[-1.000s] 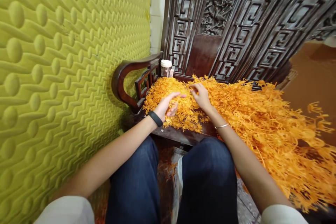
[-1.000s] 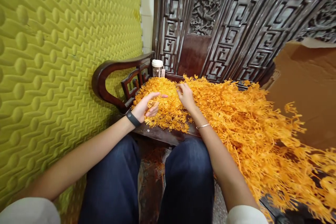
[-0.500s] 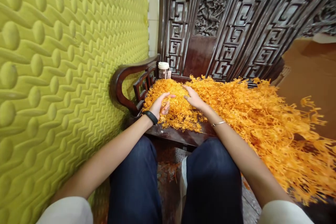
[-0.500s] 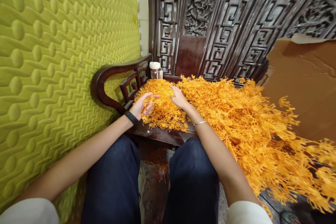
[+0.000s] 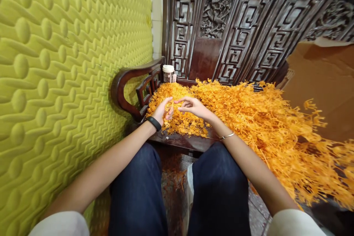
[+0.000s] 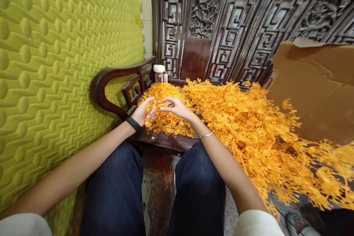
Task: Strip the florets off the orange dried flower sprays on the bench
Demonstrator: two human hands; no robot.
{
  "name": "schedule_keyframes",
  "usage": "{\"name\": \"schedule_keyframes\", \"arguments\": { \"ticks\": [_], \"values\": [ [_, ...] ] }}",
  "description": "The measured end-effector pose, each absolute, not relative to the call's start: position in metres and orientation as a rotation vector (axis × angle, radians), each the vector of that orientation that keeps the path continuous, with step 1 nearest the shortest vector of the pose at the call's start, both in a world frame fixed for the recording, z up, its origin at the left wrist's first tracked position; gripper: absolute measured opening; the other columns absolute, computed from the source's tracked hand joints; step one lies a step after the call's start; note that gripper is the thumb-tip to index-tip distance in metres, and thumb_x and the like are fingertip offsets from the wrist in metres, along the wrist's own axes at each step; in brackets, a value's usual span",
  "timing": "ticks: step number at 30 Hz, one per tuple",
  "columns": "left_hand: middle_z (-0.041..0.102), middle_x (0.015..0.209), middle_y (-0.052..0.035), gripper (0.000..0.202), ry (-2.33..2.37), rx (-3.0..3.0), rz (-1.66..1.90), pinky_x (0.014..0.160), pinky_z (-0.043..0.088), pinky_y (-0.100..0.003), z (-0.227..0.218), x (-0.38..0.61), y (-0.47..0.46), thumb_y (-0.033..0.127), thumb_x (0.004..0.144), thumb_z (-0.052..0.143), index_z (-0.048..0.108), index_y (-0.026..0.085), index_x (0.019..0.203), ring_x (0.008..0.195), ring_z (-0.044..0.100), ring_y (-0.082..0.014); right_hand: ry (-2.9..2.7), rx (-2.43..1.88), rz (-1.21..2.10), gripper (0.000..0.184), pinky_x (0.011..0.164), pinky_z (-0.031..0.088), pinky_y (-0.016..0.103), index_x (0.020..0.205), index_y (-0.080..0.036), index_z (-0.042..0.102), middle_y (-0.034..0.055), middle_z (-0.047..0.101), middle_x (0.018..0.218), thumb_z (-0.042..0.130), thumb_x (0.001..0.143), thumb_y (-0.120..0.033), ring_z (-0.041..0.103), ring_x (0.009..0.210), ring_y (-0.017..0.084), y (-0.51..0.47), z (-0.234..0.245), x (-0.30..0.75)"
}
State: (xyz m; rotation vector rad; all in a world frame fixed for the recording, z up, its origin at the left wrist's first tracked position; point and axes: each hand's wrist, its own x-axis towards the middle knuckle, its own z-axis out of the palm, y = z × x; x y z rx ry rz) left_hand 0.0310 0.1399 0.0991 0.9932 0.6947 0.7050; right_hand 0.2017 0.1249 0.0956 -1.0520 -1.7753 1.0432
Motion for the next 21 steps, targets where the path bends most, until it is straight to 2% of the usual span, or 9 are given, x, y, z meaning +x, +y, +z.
{"name": "schedule_keyframes", "arguments": {
  "ticks": [3,6,9,15,21],
  "values": [
    [0.029,0.03,0.005,0.049,0.673,0.979,0.715,0.031,0.017,-0.019,0.1,0.026,0.14,0.04,0.09,0.031,0.035,0.018,0.046,0.023,0.022,-0.0044,-1.725,-1.027,1.058,0.022,0.061,0.048,0.026,0.086,-0.014,0.064,0.0,0.063,0.066,0.066,0.072,-0.031,0.058,0.057,0.01,0.127,0.095,0.199],
    [0.03,0.031,0.0054,0.048,0.657,0.986,0.734,0.03,0.016,-0.019,0.099,0.022,0.14,0.039,0.089,0.033,0.037,0.018,0.046,0.023,0.021,-0.0042,-1.665,-1.072,0.997,0.014,0.058,0.046,0.025,0.069,-0.014,0.062,-0.0009,0.061,0.059,0.066,0.069,-0.027,0.056,0.053,0.01,0.13,0.096,0.197],
    [0.021,0.027,0.0054,0.055,0.649,1.019,0.665,0.03,0.015,-0.019,0.099,0.02,0.14,0.043,0.089,0.032,0.029,0.019,0.039,0.022,0.018,-0.004,-1.547,-1.103,0.933,0.01,0.055,0.044,0.024,0.061,-0.014,0.06,-0.0022,0.057,0.055,0.065,0.065,-0.021,0.054,0.05,0.009,0.131,0.098,0.197],
    [0.02,0.027,0.0066,0.053,0.599,0.989,0.64,0.031,0.014,-0.019,0.104,0.022,0.137,0.042,0.089,0.035,0.031,0.02,0.042,0.023,0.019,-0.0047,-1.338,-1.188,0.945,0.009,0.048,0.036,0.023,0.054,-0.014,0.059,-0.0019,0.054,0.051,0.064,0.06,-0.019,0.045,0.045,0.007,0.133,0.101,0.198],
    [0.019,0.026,0.0052,0.058,0.628,0.985,0.636,0.031,0.016,-0.019,0.103,0.019,0.139,0.043,0.09,0.034,0.026,0.02,0.037,0.022,0.02,-0.0041,-1.297,-1.146,1.075,0.009,0.051,0.039,0.022,0.056,-0.015,0.055,-0.0018,0.052,0.054,0.059,0.063,-0.018,0.047,0.048,0.008,0.131,0.1,0.192]
  ]
}}
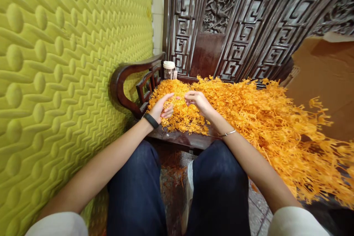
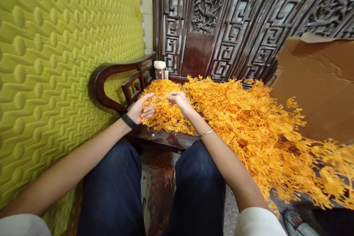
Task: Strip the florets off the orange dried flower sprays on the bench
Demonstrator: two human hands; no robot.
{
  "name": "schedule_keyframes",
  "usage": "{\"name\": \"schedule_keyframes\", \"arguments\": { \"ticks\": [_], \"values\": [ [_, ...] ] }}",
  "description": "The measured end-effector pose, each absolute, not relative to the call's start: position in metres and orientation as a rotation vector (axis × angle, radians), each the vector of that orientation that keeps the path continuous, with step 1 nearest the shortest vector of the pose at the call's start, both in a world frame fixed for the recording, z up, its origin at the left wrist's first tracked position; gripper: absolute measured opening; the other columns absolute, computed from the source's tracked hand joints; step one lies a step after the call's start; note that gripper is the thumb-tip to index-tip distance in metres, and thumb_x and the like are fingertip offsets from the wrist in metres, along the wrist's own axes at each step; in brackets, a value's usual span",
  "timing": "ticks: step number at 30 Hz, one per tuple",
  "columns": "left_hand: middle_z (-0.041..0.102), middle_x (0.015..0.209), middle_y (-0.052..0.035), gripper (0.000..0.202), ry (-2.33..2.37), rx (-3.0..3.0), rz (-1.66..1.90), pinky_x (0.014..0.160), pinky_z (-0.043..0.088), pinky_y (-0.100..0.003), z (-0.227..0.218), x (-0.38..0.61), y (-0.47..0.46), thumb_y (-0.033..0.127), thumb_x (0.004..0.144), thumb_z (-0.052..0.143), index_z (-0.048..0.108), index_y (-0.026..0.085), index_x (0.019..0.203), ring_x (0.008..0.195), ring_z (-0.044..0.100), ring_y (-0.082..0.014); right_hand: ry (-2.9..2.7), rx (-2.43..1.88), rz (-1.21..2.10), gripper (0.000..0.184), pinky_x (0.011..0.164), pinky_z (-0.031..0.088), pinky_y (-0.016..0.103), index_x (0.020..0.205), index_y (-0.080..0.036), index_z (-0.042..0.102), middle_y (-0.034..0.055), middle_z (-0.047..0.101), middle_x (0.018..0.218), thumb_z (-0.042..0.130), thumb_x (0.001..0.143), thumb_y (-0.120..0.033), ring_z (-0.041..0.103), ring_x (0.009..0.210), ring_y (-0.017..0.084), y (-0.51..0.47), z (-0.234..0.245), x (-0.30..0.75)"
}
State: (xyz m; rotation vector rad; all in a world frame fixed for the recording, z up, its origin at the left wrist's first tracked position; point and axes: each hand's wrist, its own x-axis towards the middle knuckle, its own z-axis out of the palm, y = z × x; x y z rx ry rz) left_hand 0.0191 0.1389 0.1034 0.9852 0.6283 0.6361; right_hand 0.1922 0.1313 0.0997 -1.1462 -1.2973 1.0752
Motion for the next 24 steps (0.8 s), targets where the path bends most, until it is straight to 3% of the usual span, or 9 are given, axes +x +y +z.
{"name": "schedule_keyframes", "arguments": {
  "ticks": [6,10,18,24],
  "values": [
    [0.018,0.026,0.0046,0.061,0.633,1.006,0.637,0.03,0.017,-0.019,0.102,0.013,0.141,0.044,0.089,0.035,0.025,0.02,0.034,0.022,0.019,-0.0039,-1.399,-1.187,0.992,0.019,0.053,0.04,0.021,0.062,-0.019,0.044,-0.0052,0.047,0.053,0.05,0.08,-0.024,0.046,0.049,0.008,0.131,0.094,0.178],
    [0.019,0.025,0.0042,0.061,0.634,0.995,0.632,0.029,0.017,-0.019,0.107,0.012,0.137,0.042,0.09,0.032,0.024,0.02,0.034,0.021,0.019,-0.0038,-1.293,-1.058,1.117,0.026,0.056,0.043,0.021,0.063,-0.019,0.042,-0.0045,0.05,0.057,0.054,0.082,-0.033,0.049,0.051,0.007,0.128,0.096,0.171],
    [0.02,0.025,0.0055,0.058,0.556,0.955,0.666,0.029,0.019,-0.019,0.112,0.009,0.134,0.038,0.091,0.033,0.029,0.019,0.037,0.021,0.02,-0.0045,-0.98,-0.813,1.412,0.012,0.076,0.051,0.025,0.07,-0.016,0.053,0.0037,0.064,0.074,0.052,0.082,-0.018,0.059,0.065,0.009,0.119,0.105,0.165],
    [0.021,0.025,0.0074,0.05,0.543,0.96,0.677,0.029,0.018,-0.019,0.114,0.011,0.133,0.039,0.09,0.035,0.042,0.018,0.045,0.021,0.019,-0.0048,-1.021,-0.873,1.366,0.017,0.077,0.053,0.031,0.063,-0.016,0.049,0.0042,0.064,0.07,0.055,0.079,-0.014,0.063,0.066,0.012,0.127,0.106,0.17]
  ]
}}
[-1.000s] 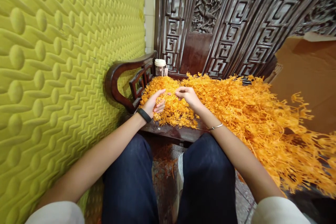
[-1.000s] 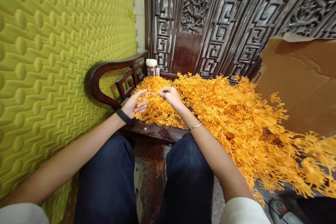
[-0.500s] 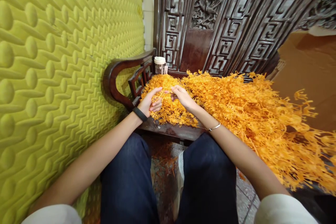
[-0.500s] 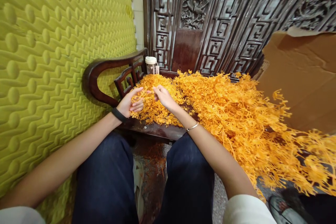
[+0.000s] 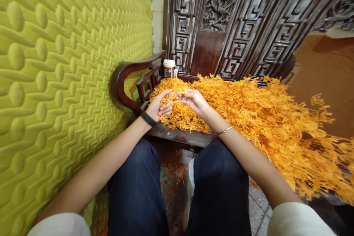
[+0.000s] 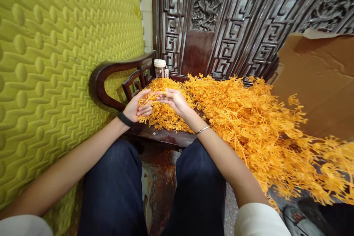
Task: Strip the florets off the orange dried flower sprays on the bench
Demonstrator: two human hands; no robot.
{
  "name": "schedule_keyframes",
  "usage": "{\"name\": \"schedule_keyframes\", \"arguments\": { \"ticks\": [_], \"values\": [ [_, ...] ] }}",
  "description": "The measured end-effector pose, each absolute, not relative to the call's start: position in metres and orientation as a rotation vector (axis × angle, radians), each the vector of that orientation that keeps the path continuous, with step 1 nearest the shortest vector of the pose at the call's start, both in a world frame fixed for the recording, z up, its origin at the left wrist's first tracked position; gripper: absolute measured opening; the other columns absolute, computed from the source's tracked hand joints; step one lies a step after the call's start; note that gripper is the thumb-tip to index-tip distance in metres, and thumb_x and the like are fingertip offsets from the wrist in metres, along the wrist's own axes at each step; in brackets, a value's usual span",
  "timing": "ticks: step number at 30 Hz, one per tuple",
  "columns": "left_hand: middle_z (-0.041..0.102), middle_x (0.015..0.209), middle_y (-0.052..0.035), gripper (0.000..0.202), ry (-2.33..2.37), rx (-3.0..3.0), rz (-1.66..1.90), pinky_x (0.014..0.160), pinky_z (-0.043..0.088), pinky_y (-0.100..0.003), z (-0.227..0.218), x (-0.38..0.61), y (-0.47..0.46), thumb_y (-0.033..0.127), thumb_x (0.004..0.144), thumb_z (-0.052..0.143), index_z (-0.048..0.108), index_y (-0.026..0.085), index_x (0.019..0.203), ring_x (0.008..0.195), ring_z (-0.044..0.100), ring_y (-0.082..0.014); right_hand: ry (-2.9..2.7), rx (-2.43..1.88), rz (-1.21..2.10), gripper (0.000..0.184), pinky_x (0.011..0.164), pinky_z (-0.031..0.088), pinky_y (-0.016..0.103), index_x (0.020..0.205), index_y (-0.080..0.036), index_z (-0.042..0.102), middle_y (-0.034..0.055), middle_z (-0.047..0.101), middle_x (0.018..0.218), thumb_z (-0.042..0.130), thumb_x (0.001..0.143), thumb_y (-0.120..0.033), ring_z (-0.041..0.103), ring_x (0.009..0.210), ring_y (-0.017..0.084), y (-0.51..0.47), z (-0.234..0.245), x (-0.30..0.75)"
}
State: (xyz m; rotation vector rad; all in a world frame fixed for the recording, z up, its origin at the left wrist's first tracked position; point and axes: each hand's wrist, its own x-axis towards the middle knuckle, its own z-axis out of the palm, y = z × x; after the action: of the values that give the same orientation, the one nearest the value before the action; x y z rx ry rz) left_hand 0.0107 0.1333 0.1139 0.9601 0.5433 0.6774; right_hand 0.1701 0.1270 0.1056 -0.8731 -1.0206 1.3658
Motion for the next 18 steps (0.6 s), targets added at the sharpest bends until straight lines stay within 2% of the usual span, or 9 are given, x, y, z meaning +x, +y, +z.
{"name": "schedule_keyframes", "arguments": {
  "ticks": [4,8,12,18],
  "values": [
    [0.022,0.025,0.008,0.046,0.558,0.962,0.656,0.029,0.017,-0.018,0.113,0.018,0.132,0.039,0.089,0.038,0.045,0.017,0.048,0.021,0.018,-0.0041,-1.103,-1.026,1.15,0.022,0.07,0.054,0.033,0.059,-0.016,0.047,-0.0013,0.057,0.057,0.059,0.078,-0.014,0.057,0.052,0.01,0.138,0.104,0.18],
    [0.023,0.026,0.0082,0.044,0.574,0.934,0.676,0.029,0.015,-0.018,0.112,0.029,0.131,0.038,0.089,0.037,0.043,0.017,0.05,0.021,0.019,-0.004,-0.987,-1.145,1.033,0.026,0.063,0.054,0.031,0.055,-0.016,0.044,-0.0051,0.048,0.047,0.054,0.078,-0.007,0.051,0.044,0.007,0.145,0.105,0.178],
    [0.025,0.028,0.0098,0.033,0.578,0.932,0.743,0.029,0.014,-0.018,0.111,0.036,0.131,0.037,0.089,0.039,0.052,0.017,0.066,0.021,0.02,-0.0047,-0.843,-1.208,0.978,0.029,0.059,0.052,0.027,0.053,-0.018,0.042,-0.005,0.046,0.043,0.047,0.078,-0.005,0.049,0.043,0.007,0.152,0.109,0.165],
    [0.025,0.028,0.0101,0.031,0.584,0.887,0.827,0.03,0.013,-0.017,0.112,0.035,0.136,0.036,0.09,0.038,0.052,0.017,0.07,0.021,0.02,-0.0041,-0.853,-1.205,0.822,0.024,0.055,0.047,0.023,0.052,-0.02,0.039,-0.0053,0.042,0.042,0.051,0.072,-0.015,0.048,0.048,0.009,0.183,0.096,0.153]
  ]
}}
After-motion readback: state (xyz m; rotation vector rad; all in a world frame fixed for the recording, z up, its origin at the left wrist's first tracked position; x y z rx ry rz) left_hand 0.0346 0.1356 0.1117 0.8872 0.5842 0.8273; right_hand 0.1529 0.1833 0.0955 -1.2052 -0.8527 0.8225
